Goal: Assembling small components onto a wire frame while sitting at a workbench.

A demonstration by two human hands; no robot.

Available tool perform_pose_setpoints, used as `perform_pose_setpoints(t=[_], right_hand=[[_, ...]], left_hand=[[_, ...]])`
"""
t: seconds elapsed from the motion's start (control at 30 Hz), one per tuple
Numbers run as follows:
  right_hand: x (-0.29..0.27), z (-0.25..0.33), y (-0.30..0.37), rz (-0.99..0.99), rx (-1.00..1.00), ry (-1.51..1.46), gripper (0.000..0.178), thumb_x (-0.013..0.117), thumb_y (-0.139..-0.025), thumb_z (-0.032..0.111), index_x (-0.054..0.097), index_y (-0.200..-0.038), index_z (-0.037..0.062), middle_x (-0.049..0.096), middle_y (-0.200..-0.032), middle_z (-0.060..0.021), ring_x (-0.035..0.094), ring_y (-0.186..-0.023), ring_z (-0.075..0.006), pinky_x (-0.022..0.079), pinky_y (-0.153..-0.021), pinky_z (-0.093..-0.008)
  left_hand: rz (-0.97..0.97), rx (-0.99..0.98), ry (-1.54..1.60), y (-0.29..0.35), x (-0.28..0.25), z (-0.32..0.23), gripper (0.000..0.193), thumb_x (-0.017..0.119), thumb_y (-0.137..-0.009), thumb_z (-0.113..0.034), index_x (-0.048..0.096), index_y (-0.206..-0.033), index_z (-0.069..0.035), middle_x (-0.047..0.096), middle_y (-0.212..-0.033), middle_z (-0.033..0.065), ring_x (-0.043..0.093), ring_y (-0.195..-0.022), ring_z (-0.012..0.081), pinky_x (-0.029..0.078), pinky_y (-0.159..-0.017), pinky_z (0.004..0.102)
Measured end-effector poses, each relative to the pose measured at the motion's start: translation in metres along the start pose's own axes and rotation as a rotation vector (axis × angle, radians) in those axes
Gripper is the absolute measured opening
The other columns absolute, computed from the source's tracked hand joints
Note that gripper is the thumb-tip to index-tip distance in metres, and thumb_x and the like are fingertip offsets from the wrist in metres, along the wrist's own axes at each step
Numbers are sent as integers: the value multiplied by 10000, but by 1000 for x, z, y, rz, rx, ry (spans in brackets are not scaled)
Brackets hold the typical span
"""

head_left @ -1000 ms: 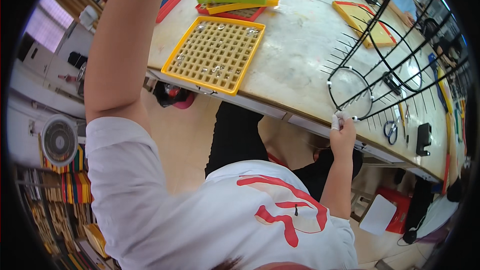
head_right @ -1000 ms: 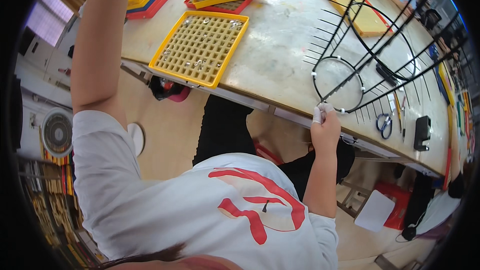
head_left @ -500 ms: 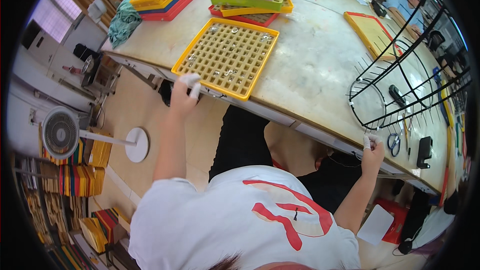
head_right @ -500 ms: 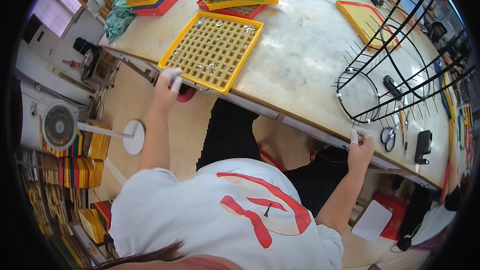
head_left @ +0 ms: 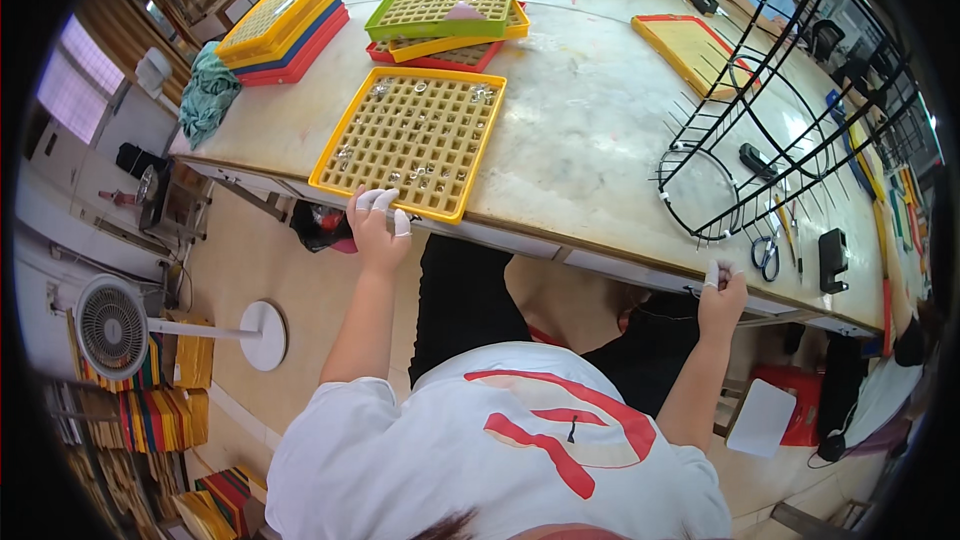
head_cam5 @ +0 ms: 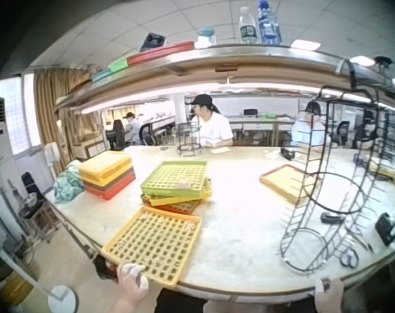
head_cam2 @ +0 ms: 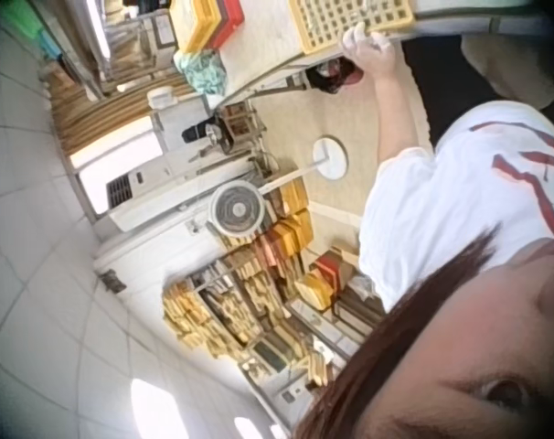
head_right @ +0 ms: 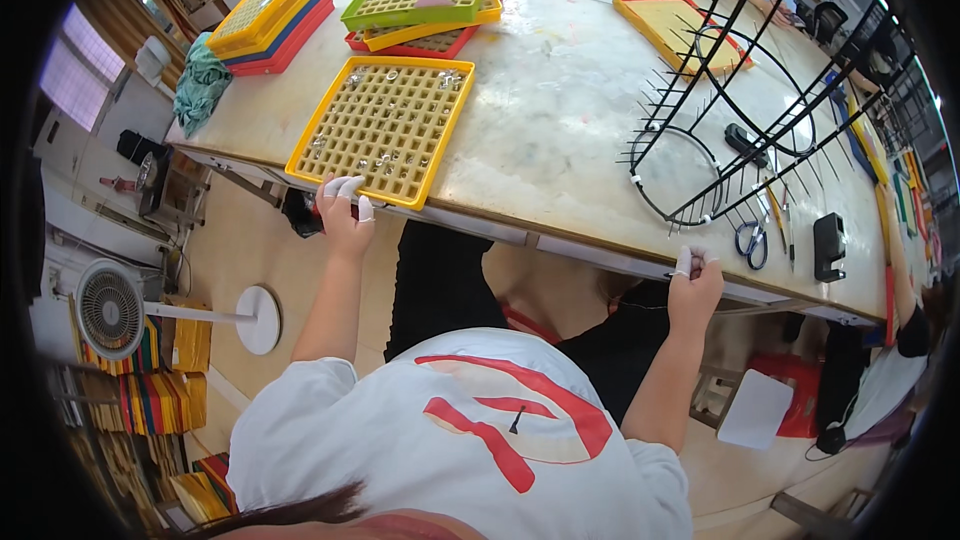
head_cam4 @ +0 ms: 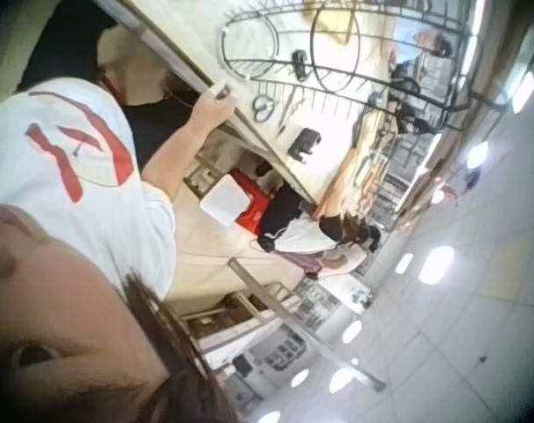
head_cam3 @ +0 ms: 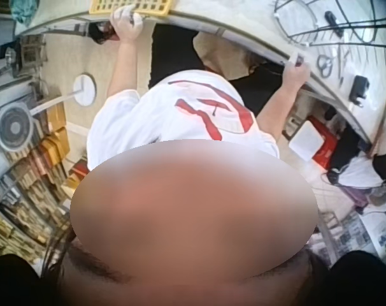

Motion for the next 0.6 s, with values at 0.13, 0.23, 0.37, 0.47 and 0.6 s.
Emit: perform_pose_setpoints(t=[0.13, 0.23, 0.37, 0.47, 0.6], right_hand=[[-1, 26, 15, 61, -31, -127, 76, 610, -795, 73, 548, -812, 31, 446, -618, 30, 395, -561, -40, 334, -499, -193], [8, 40, 35, 327, -51, -264, 71, 618, -781, 51, 552, -809, 54, 414, -589, 60, 363, -534, -19, 291, -469, -180], [33, 11, 60, 433, 119, -386, 86, 599, -805, 56, 541, -868, 61, 433, -610, 61, 357, -534, -22, 293, -484, -176], [50, -12, 63, 367, 177, -483, 42, 563, -827, 48, 537, -859, 59, 444, -631, 62, 357, -554, -21, 299, -508, -179], [44, -18, 60, 386, 149, -447, 19, 548, -834, 50, 535, -844, 59, 456, -636, 59, 369, -564, -20, 305, -515, -179]], left_hand=[[22, -39, 25, -2, -1, -3, 293, 538, -687, -101, 598, -970, -53, 522, -1020, 115, 411, -1078, 354, 295, -975, 445], [14, -24, 35, 0, -6, -2, 315, 521, -663, -95, 598, -965, -51, 523, -1015, 123, 415, -1067, 358, 293, -972, 447], [8, -10, 58, -2, -5, -4, 330, 504, -645, -87, 600, -959, -52, 521, -1014, 126, 418, -1055, 354, 284, -976, 449], [-2, -4, 67, -6, -7, -8, 330, 492, -643, -71, 598, -955, -49, 520, -1010, 128, 425, -1031, 344, 286, -977, 443], [-31, -68, 46, -28, -14, -26, 313, 495, -638, -37, 595, -934, -42, 528, -978, 131, 436, -997, 333, 307, -949, 430]])
Point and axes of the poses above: each hand's wrist, its own y-axis away from the middle knuckle, its own x-axis out of the palm, z = x × y, the point moved 1 cm from there along -y, towards the middle knuckle
